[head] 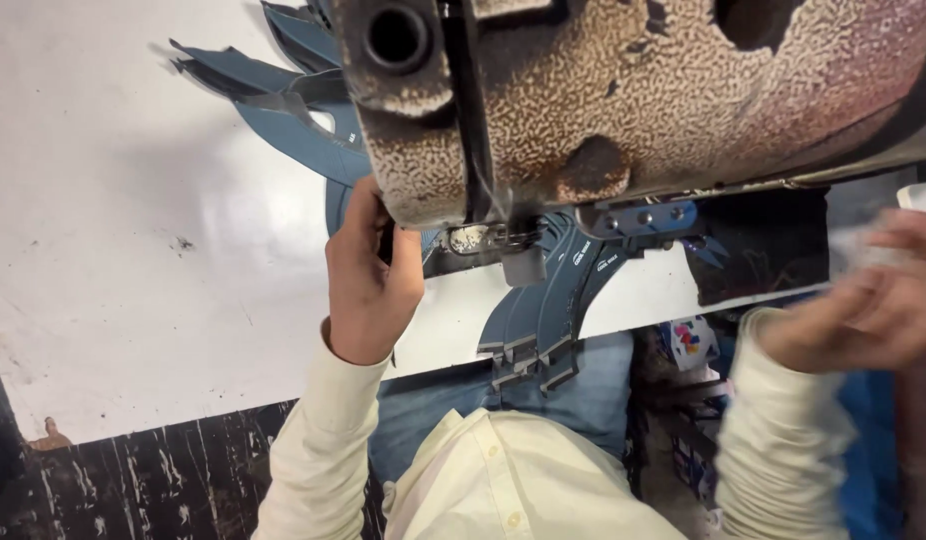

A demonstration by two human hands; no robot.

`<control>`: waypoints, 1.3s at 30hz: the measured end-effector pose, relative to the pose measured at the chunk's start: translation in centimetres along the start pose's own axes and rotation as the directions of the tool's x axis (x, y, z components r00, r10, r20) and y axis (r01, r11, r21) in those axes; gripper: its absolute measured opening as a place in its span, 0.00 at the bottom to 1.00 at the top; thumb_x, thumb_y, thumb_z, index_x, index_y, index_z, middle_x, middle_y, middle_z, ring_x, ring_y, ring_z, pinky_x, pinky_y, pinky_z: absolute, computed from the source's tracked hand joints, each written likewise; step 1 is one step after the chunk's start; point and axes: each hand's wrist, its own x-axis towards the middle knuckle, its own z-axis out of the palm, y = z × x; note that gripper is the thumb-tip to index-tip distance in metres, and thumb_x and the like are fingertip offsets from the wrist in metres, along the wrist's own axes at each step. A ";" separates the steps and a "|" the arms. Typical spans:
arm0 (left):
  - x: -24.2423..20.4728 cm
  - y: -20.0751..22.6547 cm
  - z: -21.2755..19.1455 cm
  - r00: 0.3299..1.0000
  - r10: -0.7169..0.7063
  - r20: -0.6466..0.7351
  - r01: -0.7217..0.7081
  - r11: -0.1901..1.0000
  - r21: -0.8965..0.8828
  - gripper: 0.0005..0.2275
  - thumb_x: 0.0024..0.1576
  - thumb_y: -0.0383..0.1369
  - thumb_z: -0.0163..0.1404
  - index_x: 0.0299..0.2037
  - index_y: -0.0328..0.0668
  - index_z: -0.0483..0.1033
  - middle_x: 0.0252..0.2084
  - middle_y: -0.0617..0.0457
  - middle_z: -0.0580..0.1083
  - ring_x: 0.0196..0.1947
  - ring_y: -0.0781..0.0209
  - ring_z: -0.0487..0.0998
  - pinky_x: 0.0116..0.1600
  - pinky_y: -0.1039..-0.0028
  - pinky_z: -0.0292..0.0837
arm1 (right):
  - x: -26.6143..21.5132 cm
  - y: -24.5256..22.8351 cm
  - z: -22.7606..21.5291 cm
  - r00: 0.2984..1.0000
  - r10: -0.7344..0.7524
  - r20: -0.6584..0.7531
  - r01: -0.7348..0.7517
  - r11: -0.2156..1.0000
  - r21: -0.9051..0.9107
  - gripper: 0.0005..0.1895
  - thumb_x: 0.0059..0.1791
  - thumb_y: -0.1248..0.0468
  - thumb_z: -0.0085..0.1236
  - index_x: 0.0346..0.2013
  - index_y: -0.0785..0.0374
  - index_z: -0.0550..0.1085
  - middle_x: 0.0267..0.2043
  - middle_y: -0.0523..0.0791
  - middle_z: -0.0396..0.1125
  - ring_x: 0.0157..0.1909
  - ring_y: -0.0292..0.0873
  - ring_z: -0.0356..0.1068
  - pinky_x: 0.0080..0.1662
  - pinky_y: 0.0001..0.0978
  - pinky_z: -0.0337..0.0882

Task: Stitching together components of shoe uppers using an industrial sewing machine.

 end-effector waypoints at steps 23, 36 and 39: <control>3.6 0.0 -2.7 0.978 0.007 0.208 0.041 0.973 -0.227 0.19 0.53 0.20 0.51 0.56 0.33 0.68 0.50 0.58 0.75 0.51 0.74 0.73 0.60 0.81 0.68 | -1.0 8.2 -3.3 0.995 0.032 -0.094 -0.047 0.986 -0.158 0.19 0.70 0.62 0.46 0.70 0.75 0.59 0.73 0.60 0.61 0.69 0.55 0.66 0.72 0.43 0.67; 2.1 -3.4 -1.1 0.990 -0.083 0.118 0.122 0.918 -0.377 0.12 0.60 0.19 0.53 0.52 0.34 0.73 0.40 0.60 0.75 0.35 0.77 0.69 0.39 0.84 0.61 | -2.0 -2.4 5.4 0.989 -0.141 -0.039 0.129 0.967 -0.221 0.20 0.61 0.57 0.44 0.59 0.71 0.67 0.63 0.56 0.61 0.67 0.52 0.59 0.69 0.45 0.58; 0.1 -3.9 1.2 0.984 -0.111 -0.143 0.050 0.925 -0.376 0.05 0.62 0.20 0.54 0.45 0.33 0.73 0.36 0.60 0.73 0.33 0.77 0.67 0.37 0.83 0.60 | -4.3 -5.3 8.2 0.987 0.000 0.161 0.002 1.000 -0.013 0.15 0.60 0.58 0.47 0.52 0.67 0.69 0.52 0.51 0.65 0.57 0.45 0.63 0.60 0.37 0.66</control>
